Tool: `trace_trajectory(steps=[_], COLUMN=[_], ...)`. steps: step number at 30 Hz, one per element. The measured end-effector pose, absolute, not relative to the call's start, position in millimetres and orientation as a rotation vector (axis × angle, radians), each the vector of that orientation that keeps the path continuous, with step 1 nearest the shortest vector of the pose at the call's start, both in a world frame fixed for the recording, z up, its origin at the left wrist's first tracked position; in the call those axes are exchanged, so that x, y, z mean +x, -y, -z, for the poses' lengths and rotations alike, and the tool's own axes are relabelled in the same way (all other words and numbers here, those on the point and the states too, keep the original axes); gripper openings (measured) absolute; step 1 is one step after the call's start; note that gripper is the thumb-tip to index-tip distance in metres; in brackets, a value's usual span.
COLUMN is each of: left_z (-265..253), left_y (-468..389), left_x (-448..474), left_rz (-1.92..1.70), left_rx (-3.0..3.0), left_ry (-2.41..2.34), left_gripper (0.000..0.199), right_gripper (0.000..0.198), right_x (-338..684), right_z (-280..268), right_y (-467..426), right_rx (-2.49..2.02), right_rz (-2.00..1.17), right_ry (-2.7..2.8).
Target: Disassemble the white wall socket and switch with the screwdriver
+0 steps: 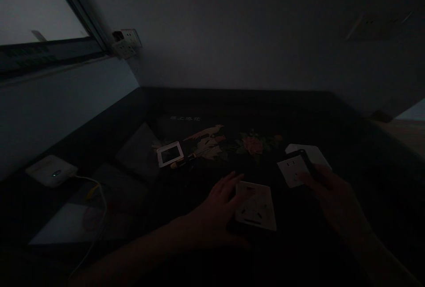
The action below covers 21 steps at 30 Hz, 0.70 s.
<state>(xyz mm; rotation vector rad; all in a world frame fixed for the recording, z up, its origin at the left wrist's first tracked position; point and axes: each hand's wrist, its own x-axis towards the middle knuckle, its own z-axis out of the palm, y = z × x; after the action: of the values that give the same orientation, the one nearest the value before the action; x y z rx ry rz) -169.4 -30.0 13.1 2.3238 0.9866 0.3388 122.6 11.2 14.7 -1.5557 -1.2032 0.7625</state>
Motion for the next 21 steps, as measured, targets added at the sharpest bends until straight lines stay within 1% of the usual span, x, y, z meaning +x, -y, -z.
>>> trace_trajectory(steps=[1,3,9,13,15,17,20,21], left_z=[-12.0,-7.7,2.1,-7.5,-15.3,-20.6,-17.2,-13.1], left_y=[28.3,23.8,16.8,23.5,30.2,38.8,54.4,59.9], left_x=[-160.5,-148.0,-137.1,-146.2,-163.1,-191.5,-252.0,-273.9], left_rz=[-0.295,-0.266,-0.41,-0.5,-0.582,-0.659,-0.859,-0.944], left_rx=[2.319,2.31,2.301,2.312,2.279,2.231,2.149,2.099], left_ry=[-0.955,-0.928,-0.991,-1.098,-1.212,-1.358,-1.758,-1.924], left_gripper=[0.11,0.112,0.093,0.092,0.094,0.092,0.073,0.07], right_gripper=[0.034,0.037,0.044,0.043,0.041,0.044,0.053,0.056], right_x=[124.7,126.2,126.8,128.1,128.4,128.9,129.9,129.8], right_z=[-10.7,-4.7,-2.2,-3.6,-2.9,0.3,9.6,13.0], right_y=[-8.7,-5.1,-2.4,-1.1,0.4,2.0,3.8,4.2], right_rx=[-1.553,-1.541,-1.531,-1.524,-1.528,-1.555,-1.61,-1.617], right_rz=[-0.782,-0.83,-0.961,-1.015,-1.025,-1.049,-1.075,-1.078], right_ry=[1.171,1.119,1.04,1.014,1.001,0.996,0.99,0.988])
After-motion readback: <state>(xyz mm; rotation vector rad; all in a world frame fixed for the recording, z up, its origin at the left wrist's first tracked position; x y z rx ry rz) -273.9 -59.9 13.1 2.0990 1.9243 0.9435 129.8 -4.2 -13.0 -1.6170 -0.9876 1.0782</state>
